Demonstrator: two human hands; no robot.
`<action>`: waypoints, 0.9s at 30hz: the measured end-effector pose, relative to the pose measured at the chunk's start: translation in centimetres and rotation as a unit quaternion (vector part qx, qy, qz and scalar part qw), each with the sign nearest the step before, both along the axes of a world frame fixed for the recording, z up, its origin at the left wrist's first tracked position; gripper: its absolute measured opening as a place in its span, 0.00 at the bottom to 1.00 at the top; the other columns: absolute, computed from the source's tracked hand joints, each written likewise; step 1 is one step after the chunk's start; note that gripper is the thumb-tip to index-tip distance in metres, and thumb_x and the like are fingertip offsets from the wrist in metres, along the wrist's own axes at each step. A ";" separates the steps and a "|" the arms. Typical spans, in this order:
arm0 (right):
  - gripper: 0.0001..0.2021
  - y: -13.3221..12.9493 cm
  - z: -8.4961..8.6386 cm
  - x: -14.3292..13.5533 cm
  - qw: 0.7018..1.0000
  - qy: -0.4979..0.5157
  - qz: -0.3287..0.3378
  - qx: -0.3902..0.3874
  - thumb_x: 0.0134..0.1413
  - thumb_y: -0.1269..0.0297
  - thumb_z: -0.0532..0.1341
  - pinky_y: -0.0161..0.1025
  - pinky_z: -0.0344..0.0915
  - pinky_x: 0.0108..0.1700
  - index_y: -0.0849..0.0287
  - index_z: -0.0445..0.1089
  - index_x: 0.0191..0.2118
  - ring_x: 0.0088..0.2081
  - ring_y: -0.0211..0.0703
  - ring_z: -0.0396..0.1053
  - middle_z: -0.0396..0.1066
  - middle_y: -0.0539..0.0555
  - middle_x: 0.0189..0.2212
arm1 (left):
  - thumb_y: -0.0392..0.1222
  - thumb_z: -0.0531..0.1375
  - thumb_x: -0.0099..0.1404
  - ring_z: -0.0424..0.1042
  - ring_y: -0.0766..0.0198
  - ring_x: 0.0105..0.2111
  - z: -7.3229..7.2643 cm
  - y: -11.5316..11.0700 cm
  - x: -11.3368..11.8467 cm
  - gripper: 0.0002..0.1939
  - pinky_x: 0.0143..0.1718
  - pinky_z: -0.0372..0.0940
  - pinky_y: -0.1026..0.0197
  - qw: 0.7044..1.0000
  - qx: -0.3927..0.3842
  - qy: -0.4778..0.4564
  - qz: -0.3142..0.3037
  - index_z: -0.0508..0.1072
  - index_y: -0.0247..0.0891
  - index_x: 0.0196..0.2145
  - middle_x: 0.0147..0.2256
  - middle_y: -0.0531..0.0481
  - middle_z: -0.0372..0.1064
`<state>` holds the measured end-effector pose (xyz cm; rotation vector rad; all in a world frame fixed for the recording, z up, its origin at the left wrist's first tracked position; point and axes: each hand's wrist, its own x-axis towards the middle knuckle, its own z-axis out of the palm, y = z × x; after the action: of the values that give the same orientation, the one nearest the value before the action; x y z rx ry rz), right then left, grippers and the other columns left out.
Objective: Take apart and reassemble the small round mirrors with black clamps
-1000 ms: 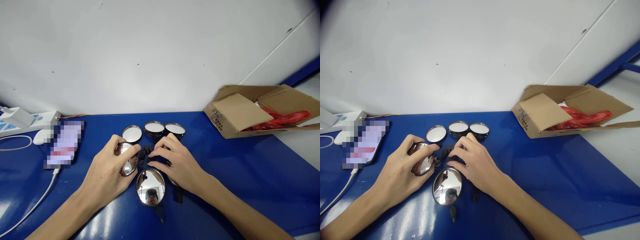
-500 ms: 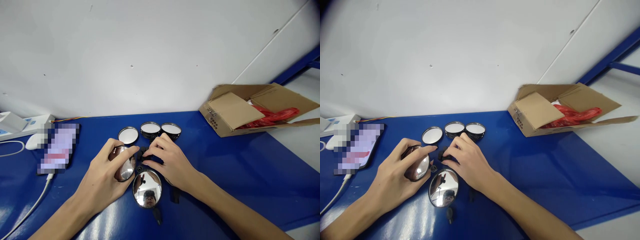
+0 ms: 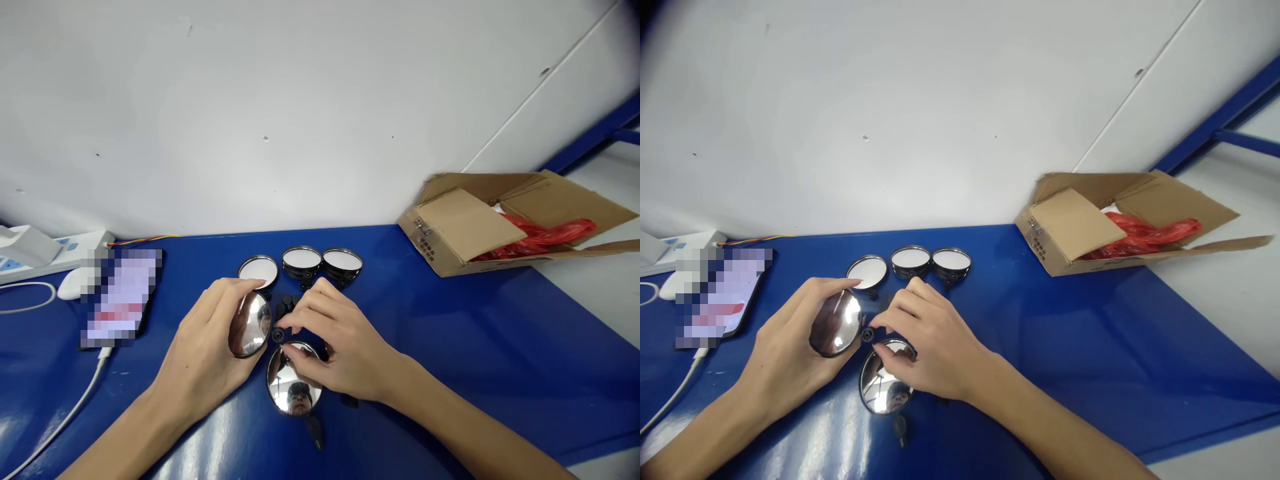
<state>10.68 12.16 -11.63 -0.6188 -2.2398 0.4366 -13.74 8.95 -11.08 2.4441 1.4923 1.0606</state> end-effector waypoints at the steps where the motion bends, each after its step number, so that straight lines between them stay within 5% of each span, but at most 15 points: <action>1: 0.05 -0.1 0.0 -0.1 1.000 -0.002 0.000 0.005 0.70 0.70 0.69 0.45 0.66 0.45 0.61 0.78 0.48 0.39 0.46 0.64 0.74 0.53 0.36 | 0.35 0.66 0.73 0.77 0.59 0.43 0.0 0.0 0.0 0.26 0.43 0.71 0.60 1.000 -0.003 -0.009 -0.002 0.69 0.42 0.66 0.51 0.47 0.74; 9: 0.08 0.5 0.4 -0.2 0.997 -0.033 -0.002 0.066 0.74 0.62 0.70 0.44 0.66 0.45 0.63 0.79 0.45 0.40 0.46 0.64 0.75 0.55 0.37 | 0.23 0.58 0.73 0.74 0.54 0.59 -0.7 -0.1 -0.6 0.32 0.62 0.71 0.55 0.999 0.018 0.027 -0.031 0.67 0.43 0.70 0.61 0.42 0.70; 20: 0.07 0.2 1.8 -1.1 0.962 -0.113 -0.065 0.239 0.77 0.67 0.66 0.46 0.61 0.40 0.64 0.79 0.43 0.37 0.46 0.65 0.76 0.54 0.33 | 0.22 0.58 0.70 0.78 0.58 0.54 -0.1 -0.2 -0.7 0.41 0.54 0.77 0.60 1.000 -0.002 -0.003 0.010 0.64 0.53 0.75 0.60 0.45 0.67; 27: 0.10 3.1 2.6 -2.3 0.961 -0.128 -0.122 0.215 0.80 0.64 0.64 0.47 0.62 0.45 0.63 0.78 0.43 0.41 0.49 0.68 0.78 0.55 0.35 | 0.32 0.58 0.75 0.77 0.47 0.55 -1.0 1.2 -2.2 0.41 0.55 0.79 0.44 0.993 0.002 0.022 0.115 0.51 0.42 0.81 0.63 0.35 0.65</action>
<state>8.33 15.30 -9.01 -0.7339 -2.3553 -0.2657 -15.94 10.19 -12.06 2.3556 1.8242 1.0509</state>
